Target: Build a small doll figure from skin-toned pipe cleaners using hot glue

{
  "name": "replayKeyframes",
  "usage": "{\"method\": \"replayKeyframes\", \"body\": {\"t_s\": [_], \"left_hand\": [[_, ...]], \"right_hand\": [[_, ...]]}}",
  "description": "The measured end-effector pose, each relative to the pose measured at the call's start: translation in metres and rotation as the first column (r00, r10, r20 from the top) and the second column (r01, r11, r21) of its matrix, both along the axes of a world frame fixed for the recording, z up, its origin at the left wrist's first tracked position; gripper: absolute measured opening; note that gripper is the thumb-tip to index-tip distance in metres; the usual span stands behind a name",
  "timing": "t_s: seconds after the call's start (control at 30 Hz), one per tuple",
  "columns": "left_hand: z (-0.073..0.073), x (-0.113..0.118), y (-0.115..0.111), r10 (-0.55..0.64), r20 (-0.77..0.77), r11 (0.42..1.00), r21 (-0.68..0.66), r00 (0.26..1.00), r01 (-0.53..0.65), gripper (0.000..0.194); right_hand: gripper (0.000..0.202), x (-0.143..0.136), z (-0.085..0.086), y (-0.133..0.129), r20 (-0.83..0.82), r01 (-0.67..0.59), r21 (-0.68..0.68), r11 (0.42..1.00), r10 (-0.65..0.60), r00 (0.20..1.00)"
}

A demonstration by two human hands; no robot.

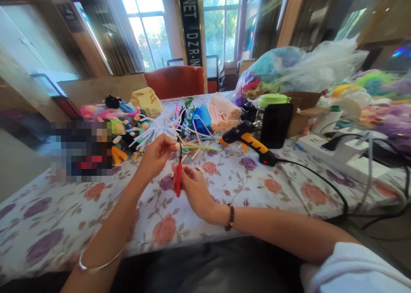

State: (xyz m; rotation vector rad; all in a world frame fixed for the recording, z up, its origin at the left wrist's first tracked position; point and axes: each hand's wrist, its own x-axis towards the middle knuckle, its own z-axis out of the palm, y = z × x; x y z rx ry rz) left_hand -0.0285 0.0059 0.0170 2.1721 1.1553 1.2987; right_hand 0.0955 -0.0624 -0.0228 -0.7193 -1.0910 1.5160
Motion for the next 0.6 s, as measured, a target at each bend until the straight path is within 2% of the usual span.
{"method": "replayKeyframes", "body": {"t_s": [0.13, 0.37, 0.6], "left_hand": [[0.0004, 0.0008, -0.0013, -0.01, 0.028, 1.0, 0.024, 1.0, 0.01, 0.009], [0.0032, 0.0011, -0.0046, 0.024, -0.007, 0.998, 0.067, 1.0, -0.023, 0.009], [0.0009, 0.0018, -0.0042, 0.03, -0.02, 0.997, 0.065, 0.999, -0.029, 0.006]], "right_hand": [[0.041, 0.0033, -0.0004, 0.0028, 0.088, 0.019, 0.076, 0.997, -0.026, 0.996], [0.039, 0.0066, 0.0065, 0.0069, 0.053, 0.025, 0.08, 0.996, -0.03, 0.998], [0.046, 0.0062, 0.0043, 0.0074, 0.117, 0.068, 0.084, 0.994, -0.077, 0.99]]}}
